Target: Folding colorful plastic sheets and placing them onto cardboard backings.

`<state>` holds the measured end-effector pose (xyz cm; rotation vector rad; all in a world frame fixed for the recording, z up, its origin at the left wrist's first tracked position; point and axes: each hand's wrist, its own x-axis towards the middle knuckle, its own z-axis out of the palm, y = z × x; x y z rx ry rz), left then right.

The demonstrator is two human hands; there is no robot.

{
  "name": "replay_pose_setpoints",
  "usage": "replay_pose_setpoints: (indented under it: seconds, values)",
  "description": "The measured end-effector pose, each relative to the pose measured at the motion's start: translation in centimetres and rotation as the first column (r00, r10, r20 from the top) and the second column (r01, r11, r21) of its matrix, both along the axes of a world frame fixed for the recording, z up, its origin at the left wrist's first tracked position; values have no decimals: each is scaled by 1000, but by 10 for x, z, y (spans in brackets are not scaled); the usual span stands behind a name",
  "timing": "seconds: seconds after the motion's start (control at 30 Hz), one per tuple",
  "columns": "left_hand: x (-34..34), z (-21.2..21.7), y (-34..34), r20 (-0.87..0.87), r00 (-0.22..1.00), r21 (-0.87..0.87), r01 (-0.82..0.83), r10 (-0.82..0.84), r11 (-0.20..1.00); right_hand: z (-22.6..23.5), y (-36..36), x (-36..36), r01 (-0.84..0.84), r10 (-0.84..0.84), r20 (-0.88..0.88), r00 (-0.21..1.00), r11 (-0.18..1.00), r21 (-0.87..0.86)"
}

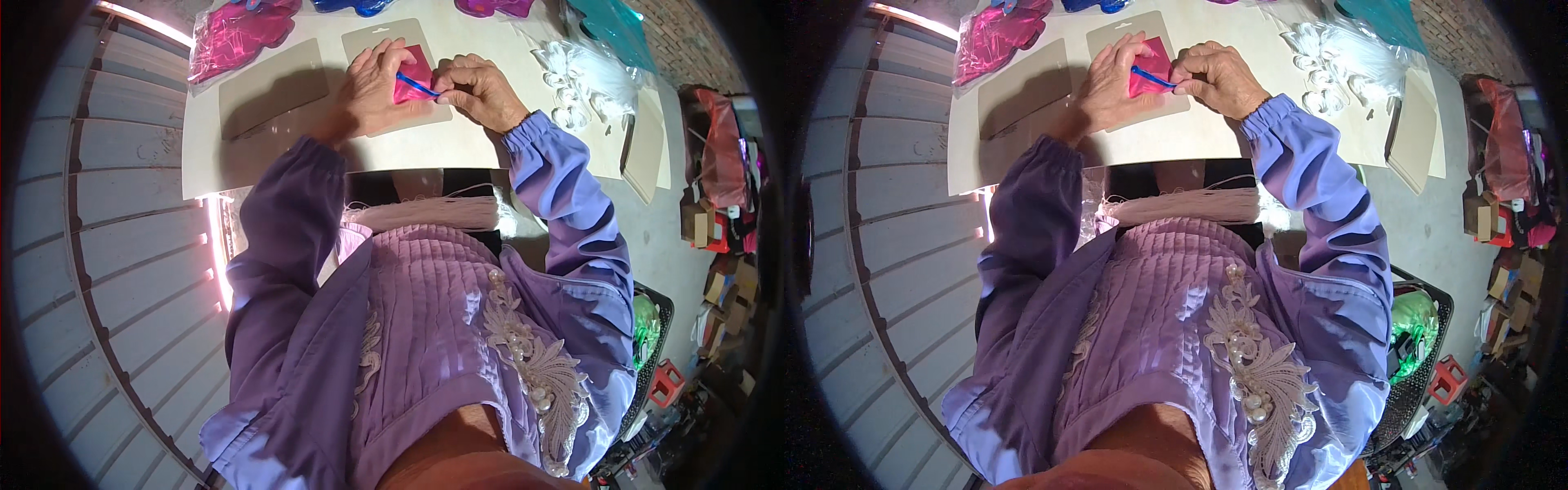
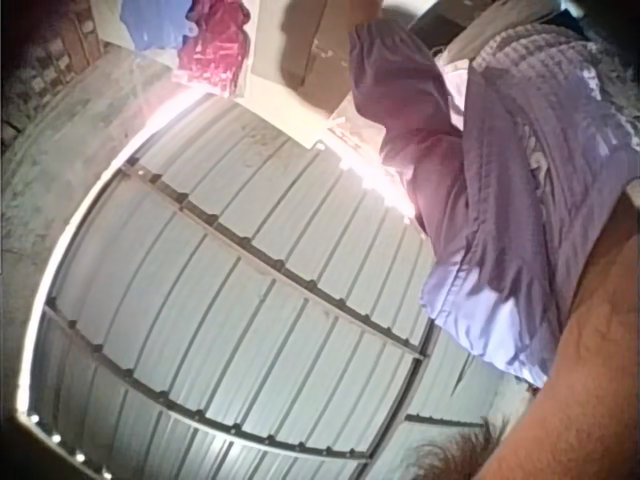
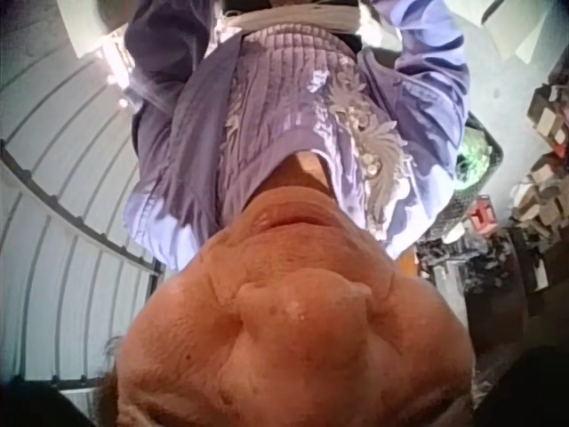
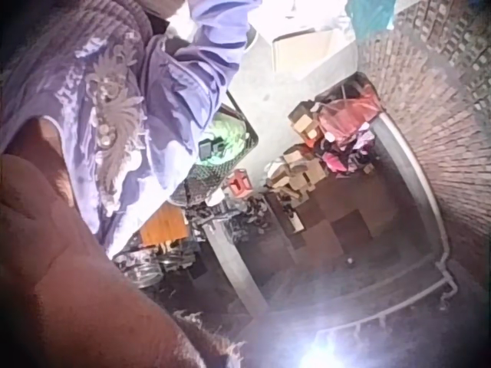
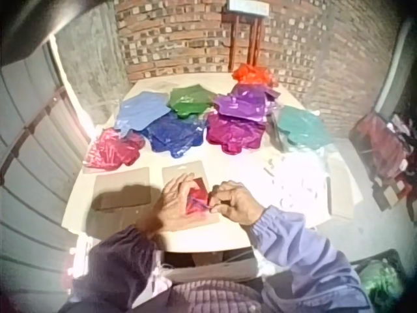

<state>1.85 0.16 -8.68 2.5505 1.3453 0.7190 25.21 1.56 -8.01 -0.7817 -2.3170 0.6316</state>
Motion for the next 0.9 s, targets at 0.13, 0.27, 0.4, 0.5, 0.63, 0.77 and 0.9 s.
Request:
replay_pose_setpoints:
  seconds: [0.13,0.27,0.4,0.5,0.63,0.77,0.9]
  values:
    - [-8,5,2,5,992,-91,127,-127,988,-1,0,0,11,-12,20,1000,999,44]
    - [-15,0,3,-45,987,-77,151,-155,986,-2,0,-6,-5,2,34,999,995,96]
    - [-15,-2,4,-39,988,-58,150,-152,987,4,-2,-9,-54,63,-78,995,992,112]
    - [-19,-3,3,-25,988,-56,151,-153,987,-1,-2,-13,-71,80,-71,994,990,124]
    - [-25,-1,2,55,972,-94,232,-227,968,2,-12,-13,-22,39,-101,994,986,167]
    - [-23,10,-6,19,968,-94,249,-249,964,-4,-16,-12,-150,148,-138,979,989,-5]
    - [-25,15,-12,49,970,-84,241,-238,967,-6,-17,-10,-129,138,-140,981,989,67]
